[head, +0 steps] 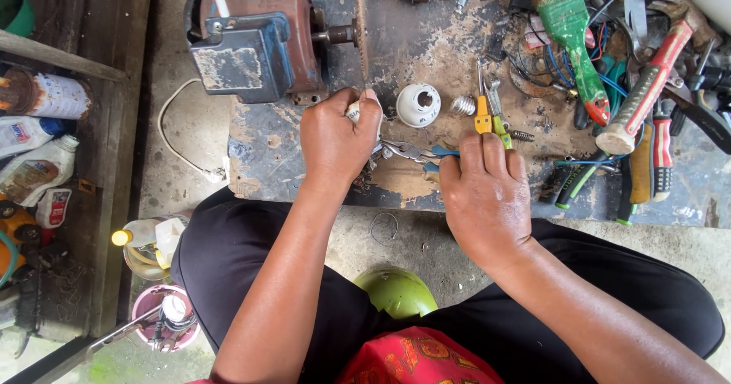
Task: Disassembling a light bulb using pliers and a screwdriver to extract internal electronic components.
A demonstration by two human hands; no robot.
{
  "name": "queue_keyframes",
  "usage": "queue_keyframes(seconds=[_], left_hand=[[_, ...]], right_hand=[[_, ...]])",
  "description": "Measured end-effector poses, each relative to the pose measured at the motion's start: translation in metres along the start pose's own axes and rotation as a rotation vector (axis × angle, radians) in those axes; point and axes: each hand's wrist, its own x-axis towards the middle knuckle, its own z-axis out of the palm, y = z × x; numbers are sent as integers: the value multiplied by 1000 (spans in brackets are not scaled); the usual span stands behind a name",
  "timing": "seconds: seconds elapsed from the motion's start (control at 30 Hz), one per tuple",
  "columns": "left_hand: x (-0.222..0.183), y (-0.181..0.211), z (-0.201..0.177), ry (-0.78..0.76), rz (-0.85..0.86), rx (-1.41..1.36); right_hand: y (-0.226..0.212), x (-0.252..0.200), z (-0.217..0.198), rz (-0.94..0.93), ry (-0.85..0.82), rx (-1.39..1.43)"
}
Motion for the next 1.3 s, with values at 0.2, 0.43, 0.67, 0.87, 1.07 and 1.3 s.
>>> queue_keyframes(seconds=[0.2, 0.43, 0.67, 0.87, 1.07, 1.3], left_hand=[[0, 3, 0, 12, 8, 14], [4, -1, 0, -12, 16, -53], [-2, -4, 0, 72, -38, -241], [-14, -19, 10, 125, -164, -406], [-12, -9, 5, 139, -140, -522], [-10, -18, -1, 71, -127, -644]], right_hand=[[-4, 3, 3, 22, 92, 85], [-2, -7, 27, 99, 123, 196], [-7, -4, 14, 346, -238, 793], [-22, 3, 14, 648, -393, 1261], [-17, 7, 22, 555, -346, 1182], [9, -9, 21, 280, -369, 724]])
